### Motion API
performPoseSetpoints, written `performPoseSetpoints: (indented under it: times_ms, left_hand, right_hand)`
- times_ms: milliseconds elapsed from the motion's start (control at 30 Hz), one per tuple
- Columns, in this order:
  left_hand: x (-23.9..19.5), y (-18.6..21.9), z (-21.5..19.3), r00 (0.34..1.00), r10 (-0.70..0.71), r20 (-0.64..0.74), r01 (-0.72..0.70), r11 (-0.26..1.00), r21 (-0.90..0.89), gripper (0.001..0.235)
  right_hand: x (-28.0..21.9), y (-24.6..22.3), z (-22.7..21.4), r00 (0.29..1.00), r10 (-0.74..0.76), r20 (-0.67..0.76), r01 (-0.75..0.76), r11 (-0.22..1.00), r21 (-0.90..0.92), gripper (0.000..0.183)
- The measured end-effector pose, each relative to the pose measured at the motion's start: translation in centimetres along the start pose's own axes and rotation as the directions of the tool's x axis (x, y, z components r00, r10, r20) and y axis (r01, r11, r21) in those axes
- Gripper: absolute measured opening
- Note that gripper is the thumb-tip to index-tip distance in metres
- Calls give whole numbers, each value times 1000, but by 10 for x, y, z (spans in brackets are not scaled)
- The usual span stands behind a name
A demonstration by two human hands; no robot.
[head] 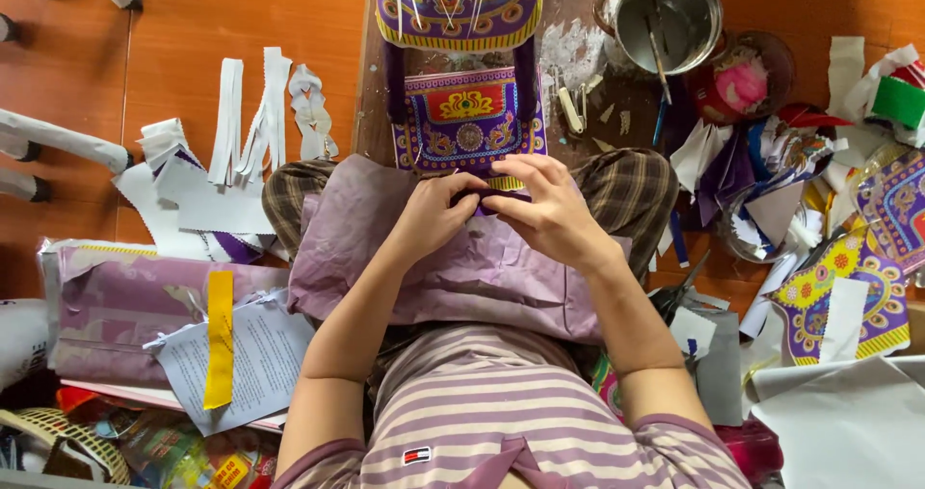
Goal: Crafting and decorating paper horses by cutting paper and gluing decorative elements.
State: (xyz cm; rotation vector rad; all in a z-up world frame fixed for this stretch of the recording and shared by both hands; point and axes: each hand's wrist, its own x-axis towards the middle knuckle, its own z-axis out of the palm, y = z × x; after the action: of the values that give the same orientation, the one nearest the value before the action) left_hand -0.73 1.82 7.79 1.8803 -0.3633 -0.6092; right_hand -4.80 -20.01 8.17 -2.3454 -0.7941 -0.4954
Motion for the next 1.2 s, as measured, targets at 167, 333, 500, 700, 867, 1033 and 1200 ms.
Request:
performPoseSetpoints:
  times_ms: [167, 333, 500, 700, 867, 1033, 1200]
  left_hand:
    - [3, -27, 9, 994, -50, 102, 62, 991, -116, 30]
    - [7, -53, 20, 968, -108, 225, 166, 952, -256, 27]
    - [17, -49, 13, 944, -178, 279, 256, 926, -276, 23]
    - [32, -67, 13, 930, -247, 272, 321, 907, -272, 24]
    - [51, -110, 19, 932, -305, 196, 346, 909, -232, 22]
    - [49, -136, 43, 963, -235, 134, 245, 968, -58, 23]
    - [-2, -147, 78, 941, -272, 202, 324, 894, -309, 23]
  right_hand:
    - [-10, 4, 16, 998, -57, -20, 58, 998, 29, 6]
    - [-25, 11, 17, 997, -58, -58, 62, 995, 76, 7]
    - [-41, 32, 12, 988, -13, -151, 37, 987, 157, 8]
    - [-43, 53, 12, 980, 45, -195, 8, 964, 264, 3]
    - [-19, 95, 2, 762, 640, 96, -512, 506, 694, 13]
    - [-109, 244, 47, 600, 792, 112, -791, 608, -61, 27]
    - [-176, 306, 94, 43, 938, 343, -864, 207, -460, 44]
